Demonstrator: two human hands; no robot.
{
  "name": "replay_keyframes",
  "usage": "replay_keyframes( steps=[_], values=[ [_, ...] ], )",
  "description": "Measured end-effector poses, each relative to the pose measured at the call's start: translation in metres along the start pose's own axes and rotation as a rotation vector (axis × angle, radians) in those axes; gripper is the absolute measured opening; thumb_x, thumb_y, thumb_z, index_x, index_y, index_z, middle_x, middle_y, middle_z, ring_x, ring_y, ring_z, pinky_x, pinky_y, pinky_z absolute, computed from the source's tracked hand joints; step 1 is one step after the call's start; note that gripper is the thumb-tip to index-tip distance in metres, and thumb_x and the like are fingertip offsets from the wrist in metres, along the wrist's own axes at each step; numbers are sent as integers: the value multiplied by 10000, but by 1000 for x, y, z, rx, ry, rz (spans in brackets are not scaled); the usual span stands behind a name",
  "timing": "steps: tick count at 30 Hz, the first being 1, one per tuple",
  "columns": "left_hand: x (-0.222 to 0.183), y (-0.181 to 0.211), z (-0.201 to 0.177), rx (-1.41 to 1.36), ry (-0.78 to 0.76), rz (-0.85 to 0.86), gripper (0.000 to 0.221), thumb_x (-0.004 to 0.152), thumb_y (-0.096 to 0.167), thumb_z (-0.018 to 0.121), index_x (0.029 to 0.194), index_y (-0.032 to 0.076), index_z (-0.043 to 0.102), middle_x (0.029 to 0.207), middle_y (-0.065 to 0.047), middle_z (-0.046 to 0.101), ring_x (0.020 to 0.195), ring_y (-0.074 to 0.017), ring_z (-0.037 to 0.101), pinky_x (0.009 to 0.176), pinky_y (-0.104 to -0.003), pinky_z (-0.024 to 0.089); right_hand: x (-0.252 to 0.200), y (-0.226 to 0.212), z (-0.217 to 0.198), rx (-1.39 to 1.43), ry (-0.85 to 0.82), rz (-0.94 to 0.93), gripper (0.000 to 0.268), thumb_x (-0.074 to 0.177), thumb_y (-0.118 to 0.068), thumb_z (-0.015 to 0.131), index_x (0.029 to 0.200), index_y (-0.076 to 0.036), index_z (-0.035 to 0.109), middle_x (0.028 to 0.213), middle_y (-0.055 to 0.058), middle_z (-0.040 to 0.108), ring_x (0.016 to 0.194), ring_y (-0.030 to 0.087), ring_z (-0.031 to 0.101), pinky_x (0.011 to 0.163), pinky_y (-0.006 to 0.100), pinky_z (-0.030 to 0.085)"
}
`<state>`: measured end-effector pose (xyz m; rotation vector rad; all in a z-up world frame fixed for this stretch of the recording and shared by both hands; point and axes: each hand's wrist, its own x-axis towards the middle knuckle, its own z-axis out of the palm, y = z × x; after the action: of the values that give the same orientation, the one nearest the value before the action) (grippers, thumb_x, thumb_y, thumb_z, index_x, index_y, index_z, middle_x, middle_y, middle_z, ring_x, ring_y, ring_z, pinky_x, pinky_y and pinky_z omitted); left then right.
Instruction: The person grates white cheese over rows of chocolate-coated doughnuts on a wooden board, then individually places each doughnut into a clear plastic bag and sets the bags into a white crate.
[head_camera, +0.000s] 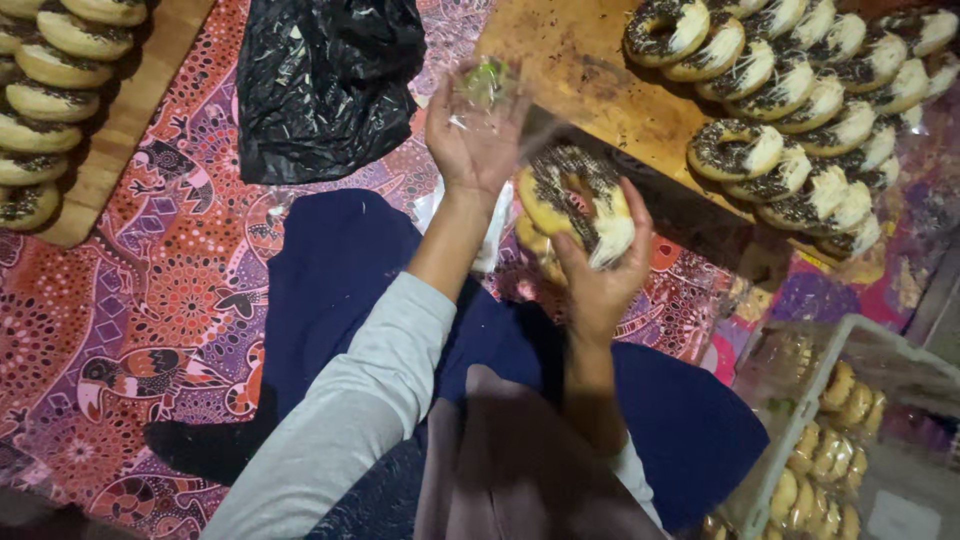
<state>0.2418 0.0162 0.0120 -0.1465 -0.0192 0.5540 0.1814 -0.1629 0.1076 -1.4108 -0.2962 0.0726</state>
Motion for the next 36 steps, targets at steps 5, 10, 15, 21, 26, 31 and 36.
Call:
replay_keyframes(
  steps=[5,10,15,21,26,31,36],
  values=[
    [-30,-29,-2,259,-95,-32,543,955,472,640,1367,123,585,1365,-186,604,1295,-382,571,1117,-555,472,12,30,16,-497,13,-255,855,767,-92,968,1500,-46,529,1421,140,477,1335,262,570,1149,398,523],
    [-49,-52,-12,351,-52,-247,669,1041,442,717,1454,-29,483,1380,-187,557,1259,-329,554,1116,-471,461,25,40,15,-803,70,-411,821,772,-176,953,1483,-59,559,1472,203,517,1327,358,551,1128,425,471],
    [-113,-54,-1,1567,-97,233,764,837,272,805,1387,-78,407,1285,-178,550,1179,-344,557,1013,-413,472,40,46,0,-851,76,-485,832,779,-282,948,1457,-36,534,1322,179,662,1166,329,613,1047,425,485],
    [-138,-9,23,2153,-398,397,250,952,103,741,1183,120,650,1133,-70,669,1064,-298,632,961,-388,504,23,59,-1,-786,-50,-335,731,857,-219,943,1470,-63,577,1324,111,728,1189,258,659,1110,428,457],
    [-146,51,61,2195,-918,641,561,722,359,799,1164,28,704,1257,-204,676,1239,-427,571,1079,-558,322,17,47,1,-188,-463,96,755,878,-205,790,1514,-6,434,1355,115,650,1245,172,634,1083,321,519],
    [-184,104,71,2034,-529,461,179,972,84,716,1149,64,741,1174,-121,761,1181,-302,732,1138,-423,504,-1,12,19,-259,-837,298,560,903,-230,816,1363,-17,578,1123,95,683,1002,145,657,879,329,539],
    [-224,135,56,1699,208,323,153,1052,100,648,1061,-21,742,1026,-107,792,916,-133,724,837,-270,585,-42,-25,73,-697,-615,-45,244,893,-215,810,1072,-52,784,699,130,697,575,180,675,559,343,518]
  ],
)
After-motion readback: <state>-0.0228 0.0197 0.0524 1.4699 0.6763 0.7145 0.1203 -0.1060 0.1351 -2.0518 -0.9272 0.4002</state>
